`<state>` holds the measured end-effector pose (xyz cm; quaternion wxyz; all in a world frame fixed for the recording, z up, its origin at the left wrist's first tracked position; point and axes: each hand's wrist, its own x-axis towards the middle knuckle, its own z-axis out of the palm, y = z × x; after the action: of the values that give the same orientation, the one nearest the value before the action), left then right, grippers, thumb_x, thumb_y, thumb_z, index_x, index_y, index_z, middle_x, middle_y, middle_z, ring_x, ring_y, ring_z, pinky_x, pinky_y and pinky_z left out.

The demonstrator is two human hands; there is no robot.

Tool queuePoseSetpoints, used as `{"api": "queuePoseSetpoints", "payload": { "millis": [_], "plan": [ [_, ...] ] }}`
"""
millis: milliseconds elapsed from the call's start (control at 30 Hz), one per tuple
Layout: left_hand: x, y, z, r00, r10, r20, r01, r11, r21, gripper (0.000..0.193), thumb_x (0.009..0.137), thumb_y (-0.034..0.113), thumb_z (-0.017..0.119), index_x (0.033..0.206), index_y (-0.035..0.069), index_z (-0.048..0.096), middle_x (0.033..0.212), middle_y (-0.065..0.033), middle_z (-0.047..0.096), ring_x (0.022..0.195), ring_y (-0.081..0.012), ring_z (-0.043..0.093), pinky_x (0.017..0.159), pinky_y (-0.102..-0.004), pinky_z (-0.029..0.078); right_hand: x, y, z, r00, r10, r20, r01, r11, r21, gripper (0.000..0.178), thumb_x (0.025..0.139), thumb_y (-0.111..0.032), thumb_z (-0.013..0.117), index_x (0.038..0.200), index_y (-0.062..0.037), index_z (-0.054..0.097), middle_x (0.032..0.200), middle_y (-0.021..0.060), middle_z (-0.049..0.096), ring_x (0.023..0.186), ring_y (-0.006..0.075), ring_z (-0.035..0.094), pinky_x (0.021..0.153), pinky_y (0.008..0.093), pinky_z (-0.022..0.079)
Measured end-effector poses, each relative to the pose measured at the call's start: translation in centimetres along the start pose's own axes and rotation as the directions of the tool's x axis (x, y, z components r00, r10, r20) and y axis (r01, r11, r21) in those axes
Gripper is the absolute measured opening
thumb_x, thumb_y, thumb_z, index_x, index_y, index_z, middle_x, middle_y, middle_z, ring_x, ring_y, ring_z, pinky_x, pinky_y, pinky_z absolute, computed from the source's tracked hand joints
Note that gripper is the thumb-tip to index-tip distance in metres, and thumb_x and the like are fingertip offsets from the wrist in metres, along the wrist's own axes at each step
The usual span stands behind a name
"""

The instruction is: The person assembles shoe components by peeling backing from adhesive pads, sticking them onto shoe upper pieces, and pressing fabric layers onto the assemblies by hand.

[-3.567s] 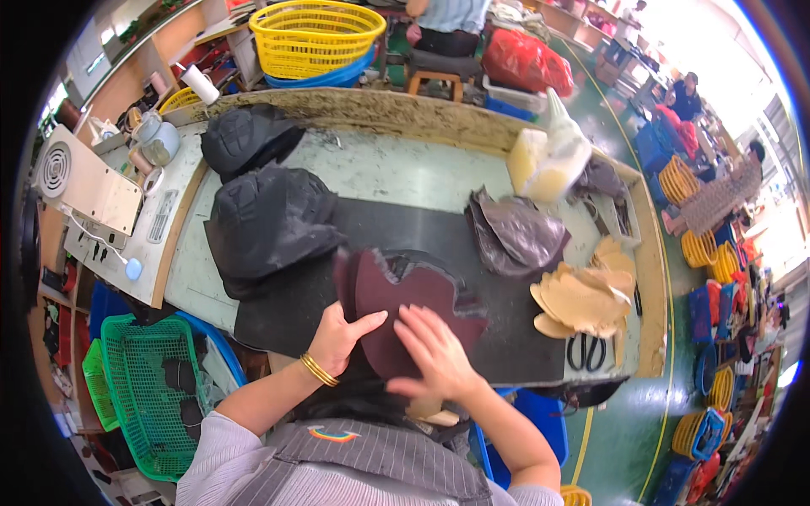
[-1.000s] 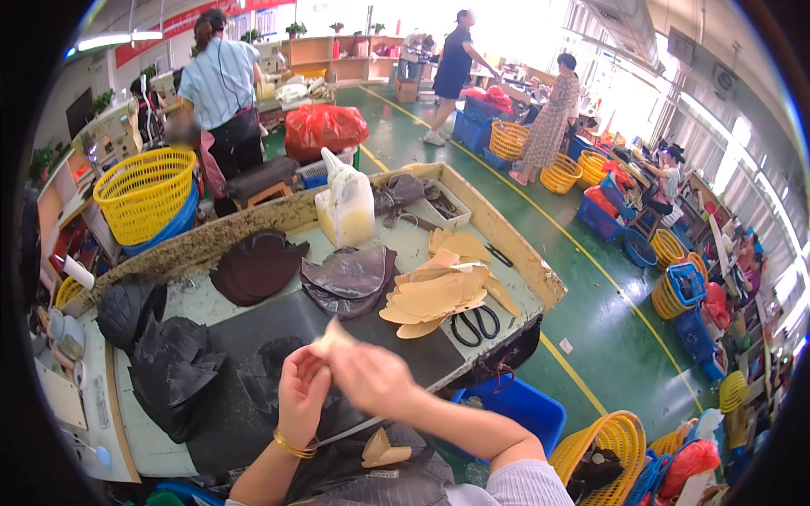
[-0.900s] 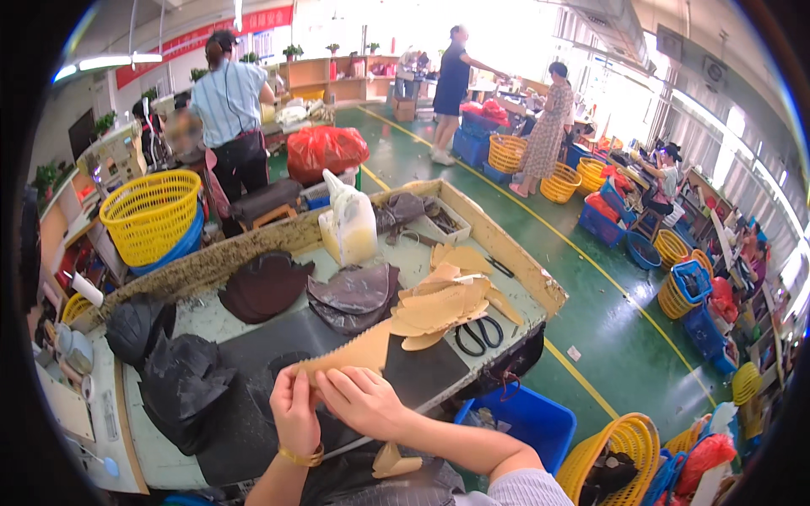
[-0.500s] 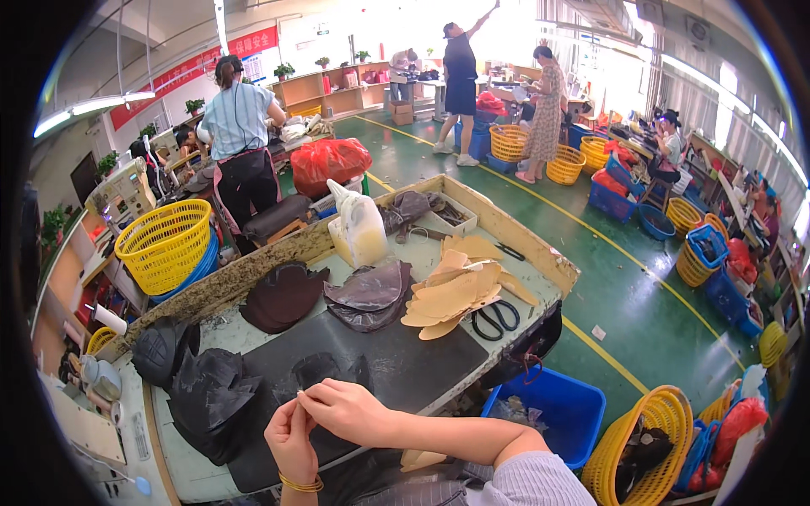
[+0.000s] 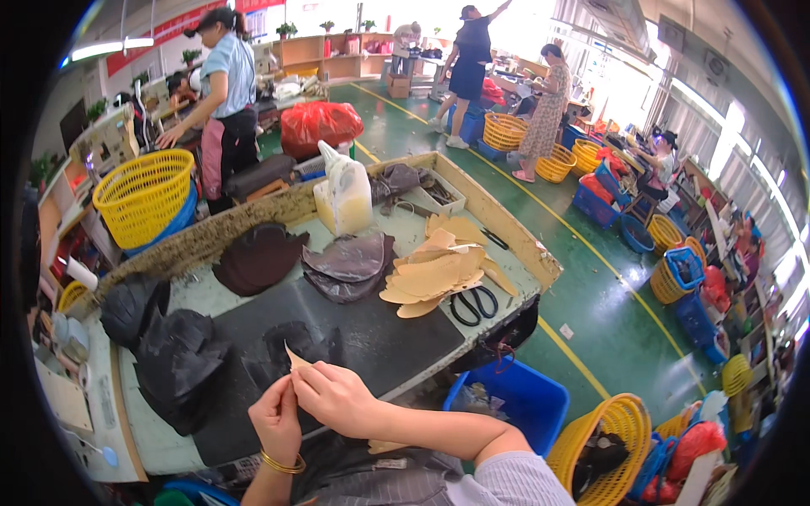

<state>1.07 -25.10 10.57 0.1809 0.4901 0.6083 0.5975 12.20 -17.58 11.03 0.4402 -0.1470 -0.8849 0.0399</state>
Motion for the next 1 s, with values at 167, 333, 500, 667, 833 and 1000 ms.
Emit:
{"api": "queuePoseSetpoints", "payload": {
  "millis": [167,333,500,667,833,1000],
  "plan": [
    [0.0,0.4,1.2,0.999,-0.038,0.013,0.039,0.995,-0.092,0.013,0.085,0.003,0.058,0.095,-0.005,0.064,0.073,-0.0119,0.065,0.064,-0.0070,0.057,0.057,-0.0213,0.045,-1.0,-0.4,-0.5,0.997,0.060,-0.053,-0.064,0.996,-0.064,0.033,0.063,-0.005,0.061,0.094,0.0052,0.056,0.084,0.0132,0.059,0.068,0.0227,0.059,0.057,0.0286,0.049],
    [-0.3,-0.1,2.5,0.960,0.279,-0.029,-0.264,0.934,0.242,0.011,0.080,-0.002,0.056,0.090,-0.001,0.062,0.078,-0.0141,0.063,0.068,-0.0270,0.062,0.061,-0.0327,0.048,-1.6,0.3,-0.7,0.695,0.696,0.178,-0.664,0.528,0.529,0.010,0.081,-0.006,0.061,0.088,0.0019,0.059,0.082,0.0096,0.063,0.068,0.0131,0.060,0.059,0.0223,0.049],
    [-1.5,-0.8,3.4,0.974,0.030,0.226,0.054,0.932,-0.358,0.009,0.081,-0.002,0.049,0.085,0.004,0.054,0.084,-0.0065,0.057,0.073,-0.0177,0.052,0.064,-0.0282,0.042,-3.3,4.7,0.4,0.326,0.576,0.750,-0.366,-0.655,0.661,0.023,0.091,-0.018,0.043,0.099,-0.0002,0.055,0.092,0.0110,0.062,0.077,0.0189,0.064,0.070,0.0309,0.053],
    [0.9,-0.8,0.1,0.805,-0.345,0.483,0.522,0.025,-0.852,0.015,0.080,0.017,0.039,0.071,0.006,0.044,0.070,-0.0039,0.047,0.070,-0.0160,0.050,0.067,-0.0292,0.042,-7.3,3.7,-3.9,0.170,0.423,0.890,-0.581,-0.687,0.437,0.026,0.089,-0.025,0.056,0.105,-0.0040,0.056,0.099,0.0062,0.062,0.091,0.0165,0.061,0.076,0.0336,0.052],
    [0.2,-2.7,-2.8,0.863,-0.321,0.391,0.486,0.313,-0.816,0.012,0.078,0.011,0.040,0.068,0.006,0.044,0.067,-0.0043,0.045,0.065,-0.0136,0.046,0.061,-0.0257,0.039,-10.4,4.2,-8.6,0.200,0.719,0.666,-0.929,0.355,-0.105,0.030,0.079,-0.017,0.066,0.099,0.0012,0.053,0.076,0.0084,0.061,0.071,0.0189,0.060,0.065,0.0318,0.048],
    [-0.5,0.4,0.4,0.856,0.054,0.513,0.124,0.944,-0.306,0.015,0.083,0.018,0.058,0.084,0.002,0.057,0.073,-0.0053,0.052,0.069,-0.0144,0.051,0.062,-0.0276,0.041,-3.5,-0.9,-6.2,0.604,0.497,0.623,-0.796,0.355,0.490,0.047,0.078,-0.009,0.070,0.116,-0.0002,0.044,0.097,0.0067,0.058,0.087,0.0102,0.057,0.074,0.0237,0.047]
  ]
}}
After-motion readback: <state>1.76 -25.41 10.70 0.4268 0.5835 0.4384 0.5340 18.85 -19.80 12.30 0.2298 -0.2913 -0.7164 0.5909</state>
